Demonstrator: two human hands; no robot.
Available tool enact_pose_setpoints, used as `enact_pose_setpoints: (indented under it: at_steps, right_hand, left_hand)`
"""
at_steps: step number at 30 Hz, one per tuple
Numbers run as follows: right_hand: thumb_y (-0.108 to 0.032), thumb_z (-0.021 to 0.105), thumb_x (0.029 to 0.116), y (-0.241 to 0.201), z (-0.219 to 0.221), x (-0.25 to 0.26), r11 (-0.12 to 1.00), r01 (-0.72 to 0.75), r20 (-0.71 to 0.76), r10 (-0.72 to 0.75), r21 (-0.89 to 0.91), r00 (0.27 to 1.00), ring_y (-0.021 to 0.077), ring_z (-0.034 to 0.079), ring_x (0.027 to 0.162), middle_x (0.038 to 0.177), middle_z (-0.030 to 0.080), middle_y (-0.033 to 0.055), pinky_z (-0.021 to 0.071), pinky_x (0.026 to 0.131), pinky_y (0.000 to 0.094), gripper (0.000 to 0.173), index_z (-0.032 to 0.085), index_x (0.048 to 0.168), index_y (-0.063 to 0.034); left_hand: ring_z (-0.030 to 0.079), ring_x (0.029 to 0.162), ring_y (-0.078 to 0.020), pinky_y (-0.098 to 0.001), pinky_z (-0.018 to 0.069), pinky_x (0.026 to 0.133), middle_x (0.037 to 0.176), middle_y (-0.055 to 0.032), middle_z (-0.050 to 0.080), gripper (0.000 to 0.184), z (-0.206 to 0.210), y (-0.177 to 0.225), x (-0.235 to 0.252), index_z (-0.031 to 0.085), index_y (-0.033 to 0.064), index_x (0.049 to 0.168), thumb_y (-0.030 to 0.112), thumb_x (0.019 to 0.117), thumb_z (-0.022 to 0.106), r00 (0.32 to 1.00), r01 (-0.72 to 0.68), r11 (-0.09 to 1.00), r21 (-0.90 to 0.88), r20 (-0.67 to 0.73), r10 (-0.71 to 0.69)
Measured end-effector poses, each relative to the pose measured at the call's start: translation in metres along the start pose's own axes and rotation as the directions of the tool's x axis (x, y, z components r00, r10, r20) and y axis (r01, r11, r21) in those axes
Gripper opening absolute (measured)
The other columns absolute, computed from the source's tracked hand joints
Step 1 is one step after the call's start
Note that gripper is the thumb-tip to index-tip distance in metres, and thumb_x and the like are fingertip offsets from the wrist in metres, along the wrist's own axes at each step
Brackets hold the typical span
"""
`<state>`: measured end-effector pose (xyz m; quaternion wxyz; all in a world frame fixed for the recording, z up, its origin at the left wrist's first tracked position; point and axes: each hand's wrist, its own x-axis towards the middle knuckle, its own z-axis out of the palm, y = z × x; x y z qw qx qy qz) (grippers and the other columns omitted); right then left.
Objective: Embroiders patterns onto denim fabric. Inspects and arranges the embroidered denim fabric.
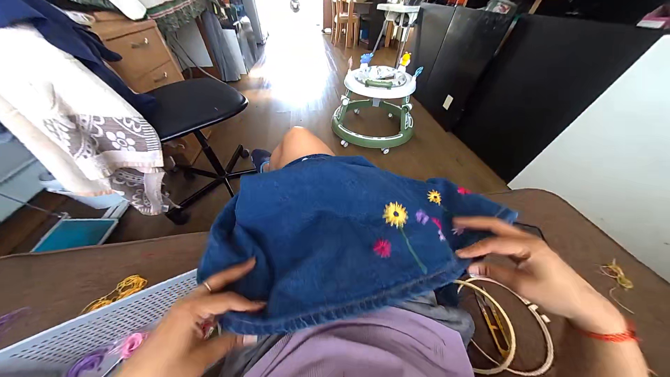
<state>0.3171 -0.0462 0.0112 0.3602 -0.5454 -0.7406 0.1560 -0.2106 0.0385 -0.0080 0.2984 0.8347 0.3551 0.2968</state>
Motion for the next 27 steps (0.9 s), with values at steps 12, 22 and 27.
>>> enact_pose_setpoints:
  at_steps: [12, 22, 27]
  right_hand:
    - [-0.049, 0.03, 0.1102, -0.077, 0.083, 0.071, 0.931, 0.243, -0.227, -0.308, -0.272, 0.924, 0.0246, 0.047, 0.145, 0.144, 0.062, 0.0055, 0.0366, 0.12, 0.051, 0.058, 0.067, 0.134, -0.012]
    - [-0.051, 0.017, 0.1102, -0.041, 0.092, 0.099, 0.984, 0.123, -0.145, -0.103, 0.131, 0.984, 0.0179, 0.038, 0.15, 0.158, 0.048, 0.0026, 0.0262, 0.126, 0.0479, 0.069, 0.052, 0.151, -0.0081]
    - [-0.045, 0.054, 0.1048, -0.123, 0.031, 0.045, 0.828, 0.391, -0.327, -0.269, 0.401, 0.906, 0.0173, 0.069, 0.115, 0.117, 0.073, -0.0037, 0.0574, 0.101, 0.0387, 0.032, 0.07, 0.116, -0.0204]
  left_hand:
    - [0.034, 0.15, -0.0353, -0.0719, 0.0206, 0.116, 0.155, -0.0053, 0.05, 0.051, 0.065, 0.046, 0.144, 0.064, 0.0294, 0.14, 0.054, 0.1072, 0.033, 0.925, -0.188, 0.876, 0.445, -0.219, 0.31]
    - [0.017, 0.155, -0.0421, -0.0772, 0.0039, 0.114, 0.165, -0.0122, 0.034, 0.044, 0.054, -0.001, 0.219, 0.057, 0.0387, 0.146, 0.048, 0.1065, 0.039, 0.967, -0.115, 0.92, 0.374, -0.17, 0.19]
    - [0.057, 0.129, -0.015, -0.0396, 0.0475, 0.112, 0.133, -0.0002, 0.064, 0.039, 0.034, 0.112, 0.128, 0.067, 0.011, 0.126, 0.035, 0.1096, 0.041, 0.922, -0.378, 0.888, -0.262, -0.195, 0.335]
